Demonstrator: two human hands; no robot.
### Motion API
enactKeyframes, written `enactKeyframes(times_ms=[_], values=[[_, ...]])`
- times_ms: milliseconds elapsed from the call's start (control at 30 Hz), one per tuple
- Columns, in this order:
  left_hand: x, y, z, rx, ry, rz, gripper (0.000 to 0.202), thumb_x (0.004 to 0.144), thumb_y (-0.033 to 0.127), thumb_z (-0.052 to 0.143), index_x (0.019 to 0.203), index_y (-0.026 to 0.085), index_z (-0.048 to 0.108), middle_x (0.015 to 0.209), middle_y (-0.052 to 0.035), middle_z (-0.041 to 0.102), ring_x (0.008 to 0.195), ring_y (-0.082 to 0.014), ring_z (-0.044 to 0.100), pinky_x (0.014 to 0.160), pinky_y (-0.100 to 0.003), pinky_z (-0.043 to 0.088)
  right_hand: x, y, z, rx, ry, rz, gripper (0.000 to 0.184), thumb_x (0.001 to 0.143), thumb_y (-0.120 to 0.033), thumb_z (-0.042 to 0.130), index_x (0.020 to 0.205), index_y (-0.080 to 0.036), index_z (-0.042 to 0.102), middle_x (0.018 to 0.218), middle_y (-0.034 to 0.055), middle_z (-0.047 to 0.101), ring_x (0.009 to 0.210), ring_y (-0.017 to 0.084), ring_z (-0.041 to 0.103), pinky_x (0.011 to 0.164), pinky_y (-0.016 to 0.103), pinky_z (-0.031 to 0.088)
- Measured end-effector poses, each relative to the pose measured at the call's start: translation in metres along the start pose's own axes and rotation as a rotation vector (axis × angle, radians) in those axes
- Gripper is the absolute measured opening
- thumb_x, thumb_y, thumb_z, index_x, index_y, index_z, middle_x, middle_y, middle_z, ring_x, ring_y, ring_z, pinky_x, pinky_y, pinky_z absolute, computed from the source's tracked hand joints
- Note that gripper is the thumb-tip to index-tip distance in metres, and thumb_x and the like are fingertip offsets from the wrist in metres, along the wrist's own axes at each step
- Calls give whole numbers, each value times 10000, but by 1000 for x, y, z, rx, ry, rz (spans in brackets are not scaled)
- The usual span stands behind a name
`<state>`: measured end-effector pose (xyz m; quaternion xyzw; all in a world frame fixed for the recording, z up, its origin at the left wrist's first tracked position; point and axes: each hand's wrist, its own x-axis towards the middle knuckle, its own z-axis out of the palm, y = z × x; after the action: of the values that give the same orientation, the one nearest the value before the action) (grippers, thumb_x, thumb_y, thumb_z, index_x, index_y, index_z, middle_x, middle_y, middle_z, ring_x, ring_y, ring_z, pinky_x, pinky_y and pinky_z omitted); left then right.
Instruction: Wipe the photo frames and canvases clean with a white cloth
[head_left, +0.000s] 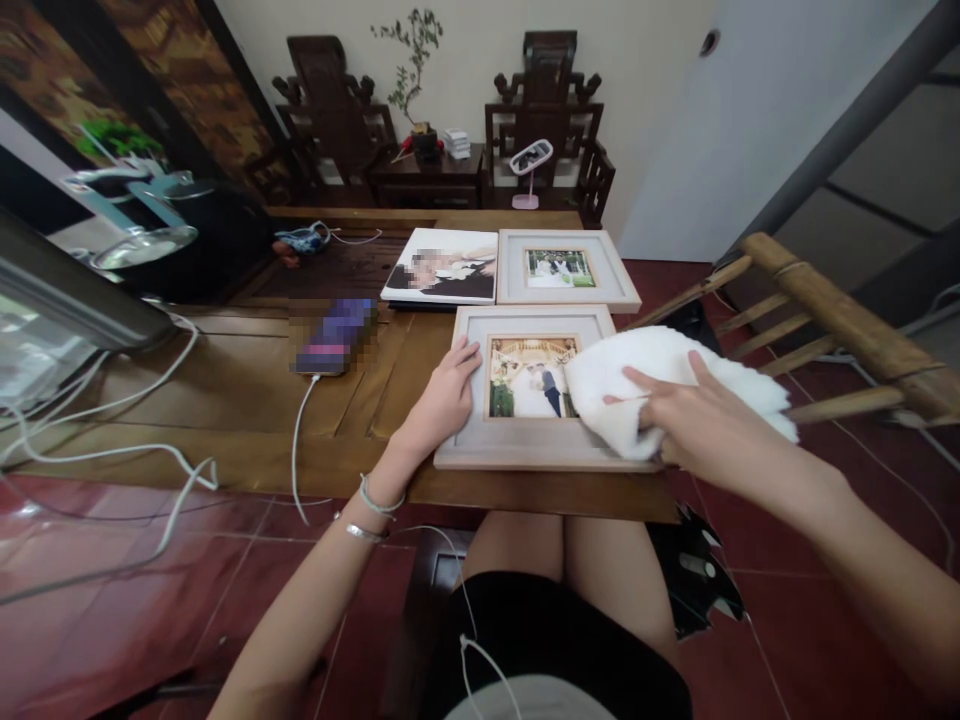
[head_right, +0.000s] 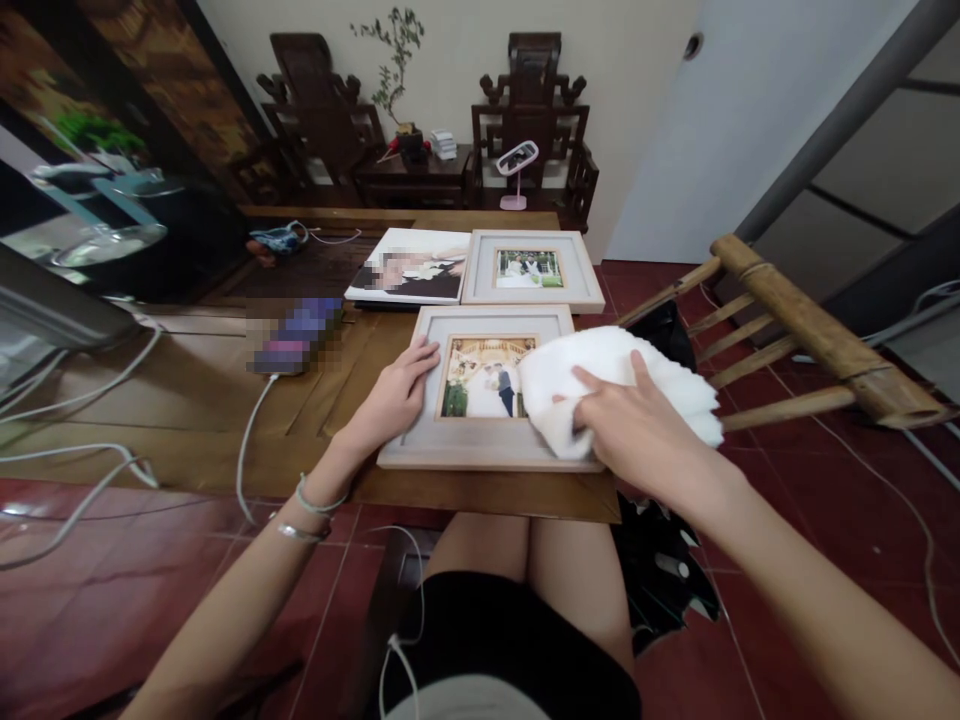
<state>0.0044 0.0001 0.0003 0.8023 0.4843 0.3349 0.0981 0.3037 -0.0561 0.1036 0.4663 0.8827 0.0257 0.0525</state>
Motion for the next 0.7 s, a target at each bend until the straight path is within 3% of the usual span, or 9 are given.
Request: enactKeyframes(times_ms=[100, 267, 367, 467, 600, 700], values=[[1, 1, -2, 3, -6, 8, 383, 870, 56, 378, 1171, 45, 614, 1346, -183, 544, 1362, -275, 379, 1126, -490, 338, 27, 16, 10, -58, 28, 59, 457, 613, 76, 405, 780, -211, 719, 1192, 99, 662, 1237, 304, 511, 1071, 619, 261], [2, 2, -2, -46, 19, 29, 392, 853, 36, 381, 1149, 52, 636, 1309, -169, 581, 1317, -260, 446, 1107, -459, 379, 77, 33, 23, -111, 186, 90, 523, 662, 72, 391, 1003, -172, 704, 1397, 61, 511, 1370, 322, 323, 1060, 644, 267], [2, 2, -2, -59, 35, 30, 401, 841, 29, 390, 1159, 37, 633, 1300, -172, 586, 1306, -258, 459, 1106, -441, 383, 107, 16, 21, -92, 300, 43, 495, 706, 44, 431, 1084, -156, 680, 1486, 78, 389, 1397, 354, 244, 1064, 669, 227], [3, 4, -4, -53, 42, 27, 396, 829, 24, 401, 1128, 61, 658, 1271, -152, 614, 1293, -258, 476, 1099, -433, 390, 138, -19, 15, -82, 351, -131, 400, 809, -31, 453, 1089, -201, 681, 1526, 43, 317, 1421, 341, 176, 1080, 686, 142], [4, 7, -7, -40, 41, 19, 379, 816, 24, 422, 1071, 99, 692, 1183, -134, 670, 1162, -246, 599, 1043, -396, 453, 175, -56, 12, -156, 286, -265, 337, 914, -114, 402, 1119, -194, 656, 1539, 17, 290, 1433, 287, 148, 1128, 597, 107], [3, 6, -7, -37, 40, 20, 393, 807, 16, 421, 1086, 89, 687, 1190, -144, 665, 1188, -255, 579, 1054, -407, 440, 188, -57, 16, -181, 203, -243, 329, 923, -107, 391, 1104, -164, 659, 1502, 46, 368, 1416, 288, 206, 1118, 569, 181]])
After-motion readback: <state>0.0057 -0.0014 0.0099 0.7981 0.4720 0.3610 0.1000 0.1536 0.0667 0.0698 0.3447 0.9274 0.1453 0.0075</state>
